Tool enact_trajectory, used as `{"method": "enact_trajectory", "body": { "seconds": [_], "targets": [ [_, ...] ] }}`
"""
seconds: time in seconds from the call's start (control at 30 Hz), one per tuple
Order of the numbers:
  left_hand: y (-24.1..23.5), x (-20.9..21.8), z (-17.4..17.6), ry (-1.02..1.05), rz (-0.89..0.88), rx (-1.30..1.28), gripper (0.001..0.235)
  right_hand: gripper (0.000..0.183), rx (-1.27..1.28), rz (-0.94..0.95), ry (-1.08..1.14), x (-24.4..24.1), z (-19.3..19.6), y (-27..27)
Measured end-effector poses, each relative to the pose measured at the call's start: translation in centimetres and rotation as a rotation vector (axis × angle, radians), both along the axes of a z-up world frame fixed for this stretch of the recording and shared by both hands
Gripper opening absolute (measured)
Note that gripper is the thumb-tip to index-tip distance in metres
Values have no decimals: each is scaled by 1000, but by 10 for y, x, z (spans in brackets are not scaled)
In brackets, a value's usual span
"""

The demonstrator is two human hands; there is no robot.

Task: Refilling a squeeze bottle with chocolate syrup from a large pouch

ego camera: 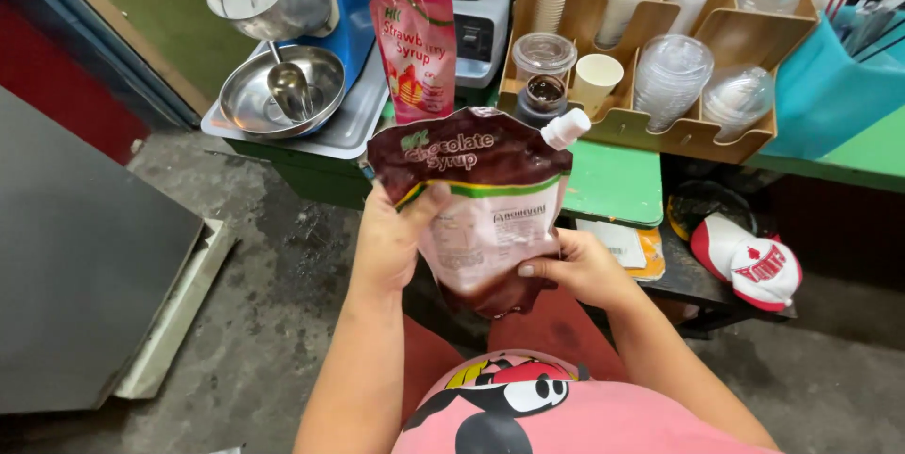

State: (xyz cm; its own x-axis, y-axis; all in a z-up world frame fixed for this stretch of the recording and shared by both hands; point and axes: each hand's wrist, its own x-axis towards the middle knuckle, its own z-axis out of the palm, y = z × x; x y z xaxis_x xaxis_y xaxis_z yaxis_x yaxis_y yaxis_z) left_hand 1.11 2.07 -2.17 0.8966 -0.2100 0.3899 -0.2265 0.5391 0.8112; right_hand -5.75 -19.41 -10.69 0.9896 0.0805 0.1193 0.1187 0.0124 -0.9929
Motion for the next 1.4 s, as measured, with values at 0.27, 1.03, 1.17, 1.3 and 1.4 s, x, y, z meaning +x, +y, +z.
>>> {"method": "enact_trajectory", "body": {
  "seconds": [0.27,1.03,1.17,1.3,1.4],
  "targets": [
    [-14,-12,-21,16,125,297,13,45,105,-201,-165,21,58,-4],
    [-10,-7,-5,130,204,355,50,21,18,-284,-192,45,71,35],
    [-17,-8,0,241,344,337,30,69,-198,-147,-242,40,101,35],
    [-18,-17,-6,309,423,507,30,73,-227,-282,-386,25,113,19],
    [-36,-30,-14,175,499,601,20,58,-197,-251,-378,13,119,26]
  ]
}}
